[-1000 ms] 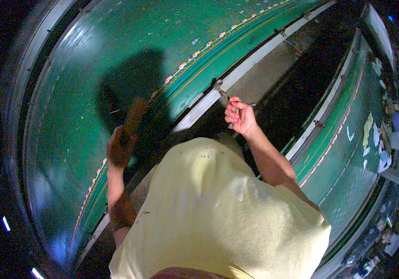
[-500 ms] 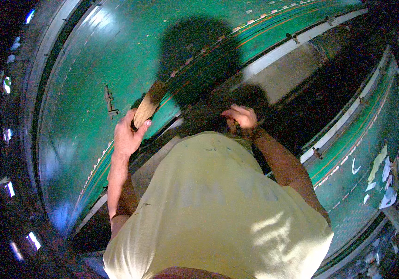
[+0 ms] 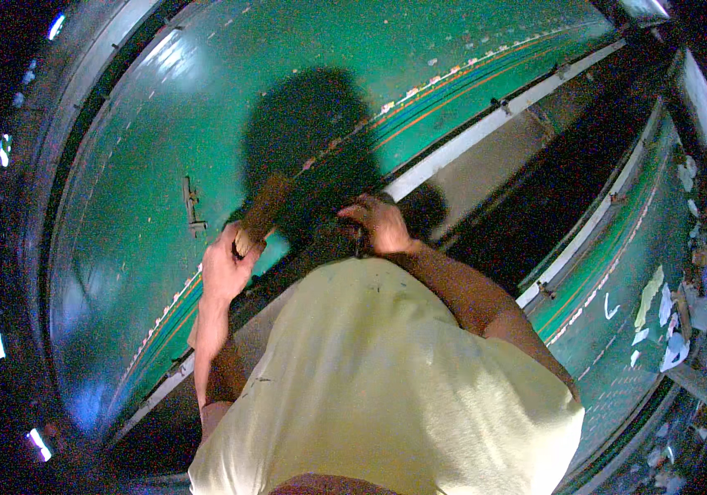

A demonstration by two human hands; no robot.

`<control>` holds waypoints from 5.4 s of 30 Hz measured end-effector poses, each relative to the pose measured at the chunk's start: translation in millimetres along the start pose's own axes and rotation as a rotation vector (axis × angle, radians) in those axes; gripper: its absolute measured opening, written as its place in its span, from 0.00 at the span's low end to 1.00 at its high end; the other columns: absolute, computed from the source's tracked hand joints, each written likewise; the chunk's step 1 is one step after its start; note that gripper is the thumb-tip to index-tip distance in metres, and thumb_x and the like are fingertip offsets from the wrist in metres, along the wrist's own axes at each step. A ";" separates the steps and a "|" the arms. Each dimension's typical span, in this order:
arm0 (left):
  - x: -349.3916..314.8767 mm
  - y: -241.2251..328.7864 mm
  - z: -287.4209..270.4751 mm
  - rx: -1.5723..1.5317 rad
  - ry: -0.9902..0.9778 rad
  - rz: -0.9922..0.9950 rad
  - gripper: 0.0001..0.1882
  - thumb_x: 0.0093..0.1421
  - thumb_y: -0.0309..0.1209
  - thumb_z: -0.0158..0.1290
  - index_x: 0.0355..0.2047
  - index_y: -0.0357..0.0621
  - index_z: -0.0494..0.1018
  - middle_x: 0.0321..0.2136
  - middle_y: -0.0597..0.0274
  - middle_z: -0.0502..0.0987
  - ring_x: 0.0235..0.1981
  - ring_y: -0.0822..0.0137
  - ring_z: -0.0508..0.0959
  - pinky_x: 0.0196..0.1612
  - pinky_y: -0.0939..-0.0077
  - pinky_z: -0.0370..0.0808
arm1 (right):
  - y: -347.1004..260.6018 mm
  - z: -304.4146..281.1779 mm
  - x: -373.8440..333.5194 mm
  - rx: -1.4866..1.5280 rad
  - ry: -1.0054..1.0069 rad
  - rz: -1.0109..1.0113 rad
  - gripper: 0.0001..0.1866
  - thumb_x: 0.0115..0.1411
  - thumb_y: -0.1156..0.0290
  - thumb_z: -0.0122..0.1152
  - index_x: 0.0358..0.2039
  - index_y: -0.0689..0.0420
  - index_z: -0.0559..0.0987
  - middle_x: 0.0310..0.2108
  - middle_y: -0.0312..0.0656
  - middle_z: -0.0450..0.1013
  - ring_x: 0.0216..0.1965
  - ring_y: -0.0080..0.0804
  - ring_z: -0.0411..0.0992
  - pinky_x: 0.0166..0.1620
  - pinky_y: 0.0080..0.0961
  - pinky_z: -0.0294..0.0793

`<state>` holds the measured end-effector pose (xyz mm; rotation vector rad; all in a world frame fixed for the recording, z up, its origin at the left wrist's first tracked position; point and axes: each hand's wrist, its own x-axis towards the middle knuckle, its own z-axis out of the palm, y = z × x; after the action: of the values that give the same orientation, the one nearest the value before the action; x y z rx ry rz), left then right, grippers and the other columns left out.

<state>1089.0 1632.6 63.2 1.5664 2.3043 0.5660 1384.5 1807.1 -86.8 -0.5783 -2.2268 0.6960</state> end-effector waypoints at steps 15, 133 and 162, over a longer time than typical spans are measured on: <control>33.4 -23.0 29.3 -0.010 -0.054 0.115 0.31 0.57 0.44 0.75 0.59 0.51 0.80 0.48 0.50 0.86 0.48 0.43 0.87 0.49 0.49 0.84 | 20.0 -79.5 -15.8 0.412 0.560 0.764 0.20 0.73 0.75 0.70 0.64 0.55 0.82 0.38 0.34 0.83 0.30 0.19 0.80 0.31 0.18 0.76; 149.4 207.1 232.9 0.101 -0.194 0.429 0.28 0.62 0.29 0.63 0.63 0.51 0.75 0.53 0.50 0.81 0.58 0.43 0.83 0.58 0.46 0.82 | 114.5 -136.5 -64.0 -0.131 0.126 -0.032 0.26 0.70 0.66 0.66 0.66 0.59 0.75 0.46 0.54 0.85 0.43 0.59 0.85 0.46 0.51 0.84; 146.7 224.1 231.8 0.293 -0.138 0.487 0.16 0.61 0.27 0.61 0.50 0.49 0.75 0.46 0.50 0.84 0.53 0.44 0.84 0.54 0.48 0.83 | 97.4 -134.2 -50.9 -0.258 -0.188 0.246 0.23 0.55 0.66 0.77 0.48 0.52 0.77 0.33 0.42 0.83 0.36 0.53 0.85 0.38 0.53 0.82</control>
<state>1323.4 1878.6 -36.8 2.2519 1.9694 0.2152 1535.8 1891.8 -93.9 -0.9631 -2.4661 0.6082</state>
